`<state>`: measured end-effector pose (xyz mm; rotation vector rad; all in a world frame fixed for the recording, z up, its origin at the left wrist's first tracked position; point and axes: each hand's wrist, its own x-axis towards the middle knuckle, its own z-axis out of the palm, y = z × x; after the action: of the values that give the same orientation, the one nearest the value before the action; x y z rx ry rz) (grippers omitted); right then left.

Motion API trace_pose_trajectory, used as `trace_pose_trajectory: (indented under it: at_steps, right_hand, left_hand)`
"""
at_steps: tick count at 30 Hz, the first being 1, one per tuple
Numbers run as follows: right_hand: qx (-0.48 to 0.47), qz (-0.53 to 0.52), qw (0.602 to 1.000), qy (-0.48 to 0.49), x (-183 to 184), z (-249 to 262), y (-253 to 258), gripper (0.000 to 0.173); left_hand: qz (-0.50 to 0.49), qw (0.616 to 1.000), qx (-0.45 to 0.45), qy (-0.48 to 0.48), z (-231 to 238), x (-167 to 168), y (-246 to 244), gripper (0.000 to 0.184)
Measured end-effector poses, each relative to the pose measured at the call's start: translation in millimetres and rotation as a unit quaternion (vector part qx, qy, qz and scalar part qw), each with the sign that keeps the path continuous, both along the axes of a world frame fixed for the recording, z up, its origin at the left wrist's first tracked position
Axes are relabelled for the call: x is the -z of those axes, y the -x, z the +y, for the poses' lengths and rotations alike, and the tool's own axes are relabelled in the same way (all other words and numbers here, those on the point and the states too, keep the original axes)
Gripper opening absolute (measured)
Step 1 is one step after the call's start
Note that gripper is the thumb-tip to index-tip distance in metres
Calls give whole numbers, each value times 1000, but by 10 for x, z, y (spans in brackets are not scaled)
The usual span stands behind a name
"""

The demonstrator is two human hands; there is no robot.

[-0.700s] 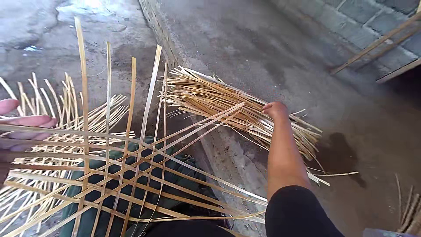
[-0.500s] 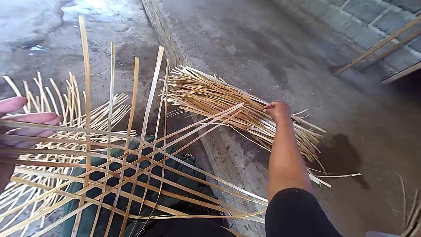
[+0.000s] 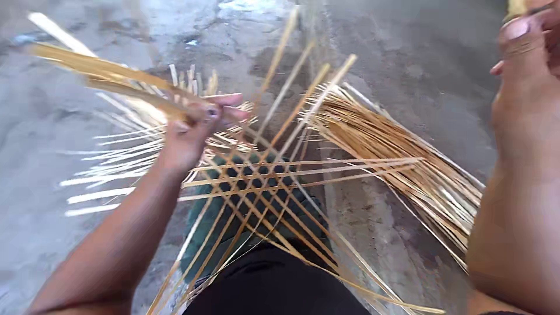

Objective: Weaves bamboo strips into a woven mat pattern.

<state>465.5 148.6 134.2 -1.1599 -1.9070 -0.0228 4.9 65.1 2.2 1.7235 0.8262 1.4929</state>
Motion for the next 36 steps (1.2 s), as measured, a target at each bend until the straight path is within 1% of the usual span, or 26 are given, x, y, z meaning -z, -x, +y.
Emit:
trace_pose_trajectory:
  at_steps: [1,2,3,4,5,6,7,8,10,11,12,13,14,16,17,18,20,21,22,25,27,31,36]
  right_hand:
    - [-89,-13,996,6,42,18,295,41]
    - [-183,-37,982,10,122,32,613,37]
    - [-257,-60,964,21,261,39,937,35]
    - [-304,-82,948,42,457,42,1242,34]
    - [-325,-109,937,73,699,47,1505,33]
    - [-332,-138,926,113,960,52,1717,32]
    - [-331,-164,915,161,1216,57,1875,27]
    - [-324,-178,905,211,1457,79,1988,22]
    - [-291,-175,901,269,1838,131,2119,19]
    - [-272,-168,904,285,1956,143,2164,20]
    - [-249,-166,908,292,2048,144,2205,20]
    - [-223,-172,914,292,2128,142,2243,22]
    - [-201,-183,919,286,2194,128,2271,25]
    - [-172,-198,939,224,2290,83,2254,29]
    - [-163,-193,950,184,2309,63,2205,29]
    - [-150,-190,960,143,2306,57,2131,28]
    - [-110,-192,970,96,2246,93,1921,24]
    - [-95,-200,971,94,2225,123,1801,24]
    - [-91,-211,968,105,2226,150,1685,24]
    - [-126,-217,951,179,2297,207,1481,25]
    - [-147,-191,949,202,2356,243,1457,23]
    - [-217,-137,951,174,2424,384,1505,22]
    - [-229,-120,950,178,2424,324,1763,21]
  left_hand:
    - [0,1000,5,-7,-32,-1,-28,34]
    - [1,1000,8,-12,-65,-8,-61,35]
    - [2,1000,7,-15,-98,-18,-102,36]
    - [4,1000,6,-18,-131,-26,-137,37]
    - [4,1000,5,-23,-160,-32,-162,38]
    - [4,1000,-3,-28,-182,-31,-177,39]
    - [1,999,-21,-33,-197,-15,-176,42]
    - [-5,997,-60,-44,-194,22,-165,47]
    - [4,980,-193,-40,-166,168,-111,74]
    - [38,962,-271,-14,-154,285,-87,86]
    - [100,938,-332,23,-151,419,-87,91]
    - [183,911,-366,57,-155,572,-125,88]
    - [270,883,-374,86,-162,754,-186,78]
    - [415,829,-356,116,-154,1112,-300,51]
    - [456,811,-350,112,-147,1255,-331,43]
    - [482,796,-349,108,-142,1348,-344,41]
    - [489,786,-362,108,-118,1408,-349,41]
    - [487,785,-368,112,-105,1417,-352,42]
    - [486,783,-368,121,-104,1420,-362,45]
    - [486,785,-355,144,-85,1398,-401,50]
    - [487,783,-357,146,-66,1395,-421,52]
    - [496,773,-363,158,-81,1381,-402,57]
    - [512,765,-345,184,-74,1370,-350,58]
